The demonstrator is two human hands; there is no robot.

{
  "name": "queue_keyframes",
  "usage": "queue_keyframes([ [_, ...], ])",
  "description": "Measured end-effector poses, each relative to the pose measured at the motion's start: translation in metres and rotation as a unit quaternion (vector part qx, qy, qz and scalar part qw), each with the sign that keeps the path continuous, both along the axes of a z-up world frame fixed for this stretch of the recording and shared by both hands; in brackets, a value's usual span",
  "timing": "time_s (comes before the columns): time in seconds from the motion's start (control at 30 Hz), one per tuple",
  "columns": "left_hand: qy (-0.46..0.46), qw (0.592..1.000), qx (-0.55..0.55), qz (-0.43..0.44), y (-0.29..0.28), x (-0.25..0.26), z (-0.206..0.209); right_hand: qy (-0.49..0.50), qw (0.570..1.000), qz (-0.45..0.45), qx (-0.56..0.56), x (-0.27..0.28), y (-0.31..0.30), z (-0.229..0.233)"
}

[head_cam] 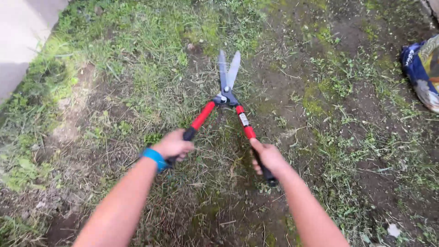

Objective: The recorder uses garden shears to trim weeds and grass from the ground and near a wall.

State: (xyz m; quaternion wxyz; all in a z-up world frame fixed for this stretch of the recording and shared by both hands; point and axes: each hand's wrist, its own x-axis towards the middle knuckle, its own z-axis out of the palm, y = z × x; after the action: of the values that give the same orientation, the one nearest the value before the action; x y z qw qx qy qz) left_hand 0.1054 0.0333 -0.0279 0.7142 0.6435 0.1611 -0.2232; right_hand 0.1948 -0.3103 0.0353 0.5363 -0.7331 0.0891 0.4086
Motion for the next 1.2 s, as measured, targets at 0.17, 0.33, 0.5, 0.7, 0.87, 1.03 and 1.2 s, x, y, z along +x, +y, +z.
queue_keyframes([
  [0.17, 0.054, 0.991, 0.113, -0.050, 0.042, 0.004, 0.073, 0.023, 0.996, 0.059, -0.063, 0.033, -0.040, 0.028],
  [0.33, -0.005, 0.979, 0.201, 0.015, -0.057, 0.021, 0.021, 0.043, 0.998, -0.015, 0.032, -0.003, 0.041, -0.015],
  [0.5, 0.012, 0.984, 0.162, 0.073, -0.059, -0.024, 0.079, 0.021, 0.999, -0.043, 0.022, -0.028, 0.030, 0.012],
  [0.7, 0.058, 0.986, 0.147, 0.056, 0.031, -0.160, 0.100, 0.014, 0.991, 0.110, -0.070, -0.035, -0.027, 0.057],
  [0.87, 0.109, 0.979, 0.128, 0.113, 0.038, -0.176, 0.079, 0.059, 0.984, 0.167, -0.020, -0.034, 0.033, 0.035],
  [1.03, 0.100, 0.956, 0.140, 0.237, -0.026, -0.127, 0.068, 0.027, 0.989, 0.146, 0.010, -0.067, 0.138, 0.027],
  [1.2, 0.079, 0.971, 0.047, 0.222, 0.038, -0.152, 0.101, 0.015, 0.982, 0.186, -0.025, -0.040, 0.119, 0.069],
])
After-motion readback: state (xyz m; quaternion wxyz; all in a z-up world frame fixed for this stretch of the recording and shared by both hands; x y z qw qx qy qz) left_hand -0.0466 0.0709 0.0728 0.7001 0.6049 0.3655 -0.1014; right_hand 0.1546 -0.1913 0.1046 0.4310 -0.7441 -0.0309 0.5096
